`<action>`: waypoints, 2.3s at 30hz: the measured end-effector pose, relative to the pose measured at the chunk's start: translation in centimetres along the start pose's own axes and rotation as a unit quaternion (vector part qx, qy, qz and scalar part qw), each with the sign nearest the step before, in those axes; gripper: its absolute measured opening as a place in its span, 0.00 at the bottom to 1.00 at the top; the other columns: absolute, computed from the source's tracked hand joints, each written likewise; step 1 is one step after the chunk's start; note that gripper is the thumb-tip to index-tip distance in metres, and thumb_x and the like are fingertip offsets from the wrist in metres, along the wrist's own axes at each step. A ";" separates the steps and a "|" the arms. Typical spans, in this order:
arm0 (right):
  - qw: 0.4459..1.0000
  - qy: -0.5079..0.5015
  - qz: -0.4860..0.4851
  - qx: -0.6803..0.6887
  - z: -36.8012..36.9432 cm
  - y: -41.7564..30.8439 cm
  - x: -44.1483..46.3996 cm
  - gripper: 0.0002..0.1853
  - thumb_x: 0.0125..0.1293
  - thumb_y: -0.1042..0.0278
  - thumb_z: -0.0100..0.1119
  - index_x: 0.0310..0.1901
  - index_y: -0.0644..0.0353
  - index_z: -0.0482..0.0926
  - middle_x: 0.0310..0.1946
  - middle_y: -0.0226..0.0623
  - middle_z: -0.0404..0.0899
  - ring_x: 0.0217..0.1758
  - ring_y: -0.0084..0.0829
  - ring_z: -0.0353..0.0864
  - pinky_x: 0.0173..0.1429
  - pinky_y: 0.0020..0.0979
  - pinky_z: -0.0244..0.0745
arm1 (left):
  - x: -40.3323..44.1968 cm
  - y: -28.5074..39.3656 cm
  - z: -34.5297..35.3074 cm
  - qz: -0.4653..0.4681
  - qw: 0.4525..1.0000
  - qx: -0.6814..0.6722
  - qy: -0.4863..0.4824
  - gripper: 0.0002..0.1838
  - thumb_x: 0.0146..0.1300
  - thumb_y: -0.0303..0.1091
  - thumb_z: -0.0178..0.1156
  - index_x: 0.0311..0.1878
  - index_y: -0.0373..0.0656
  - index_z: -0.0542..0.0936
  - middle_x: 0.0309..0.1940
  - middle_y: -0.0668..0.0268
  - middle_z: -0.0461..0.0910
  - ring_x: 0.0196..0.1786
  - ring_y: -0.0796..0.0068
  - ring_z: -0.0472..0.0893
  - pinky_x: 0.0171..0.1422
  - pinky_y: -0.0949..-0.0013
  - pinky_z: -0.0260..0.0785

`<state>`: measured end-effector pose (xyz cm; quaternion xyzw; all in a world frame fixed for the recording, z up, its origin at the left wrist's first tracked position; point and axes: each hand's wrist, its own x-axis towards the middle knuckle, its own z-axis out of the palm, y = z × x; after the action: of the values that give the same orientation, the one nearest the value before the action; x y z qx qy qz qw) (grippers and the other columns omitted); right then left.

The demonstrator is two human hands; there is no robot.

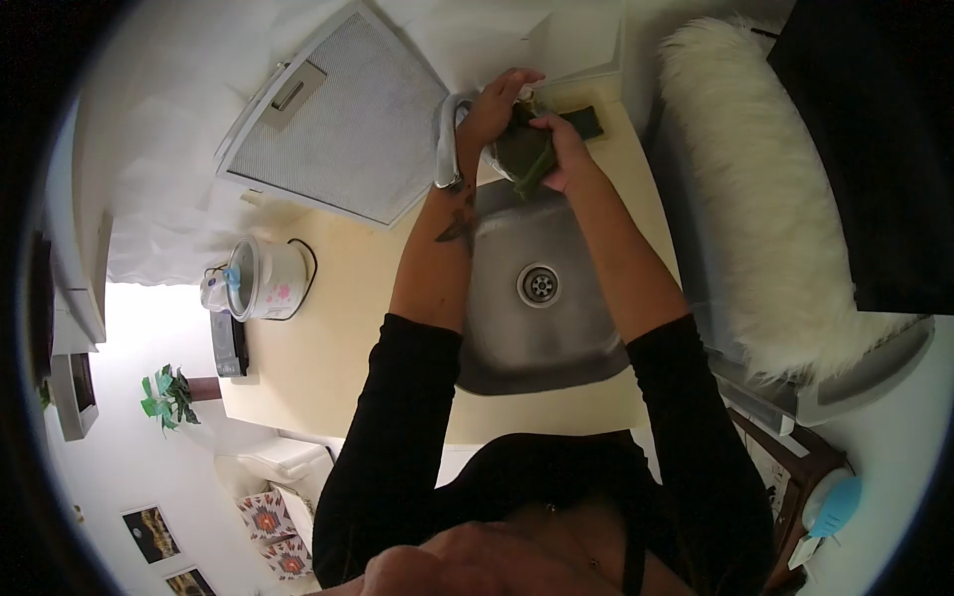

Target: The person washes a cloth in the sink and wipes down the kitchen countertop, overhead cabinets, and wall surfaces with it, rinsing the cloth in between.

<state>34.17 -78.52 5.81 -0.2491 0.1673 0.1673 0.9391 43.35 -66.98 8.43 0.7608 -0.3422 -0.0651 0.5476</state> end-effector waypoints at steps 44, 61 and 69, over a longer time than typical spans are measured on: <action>0.811 0.041 -0.247 -0.529 -4.1 11.0 -7.8 0.27 0.55 0.41 0.63 0.36 0.64 0.83 0.34 0.44 0.83 0.36 0.42 0.80 0.40 0.39 0.72 | -20.3 2.7 3.3 -0.224 0.914 -0.219 0.257 0.24 0.70 0.45 0.50 0.61 0.38 0.67 0.57 0.57 0.68 0.56 0.64 0.71 0.60 0.61 0.66; 0.704 0.125 -0.391 -0.580 -4.4 12.5 -7.6 0.16 0.59 0.56 0.57 0.29 0.62 0.79 0.29 0.48 0.80 0.33 0.47 0.80 0.38 0.43 0.72 | -20.7 2.1 2.5 -0.213 0.882 -0.411 0.088 0.25 0.70 0.45 0.48 0.61 0.34 0.67 0.59 0.53 0.69 0.60 0.59 0.70 0.62 0.51 0.66; 0.724 0.163 -0.402 -0.536 -0.2 16.0 -6.8 0.12 0.45 0.62 0.66 0.23 0.63 0.81 0.25 0.49 0.79 0.32 0.47 0.80 0.41 0.39 0.74 | -22.4 -1.3 9.1 -0.330 0.771 -0.496 0.225 0.26 0.70 0.47 0.49 0.61 0.36 0.67 0.56 0.57 0.72 0.58 0.61 0.72 0.61 0.57 0.66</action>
<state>21.69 -67.04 1.74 -0.7784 0.0849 -0.2072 0.5864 22.65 -60.65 -2.39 0.4427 0.1429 -0.2291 0.8551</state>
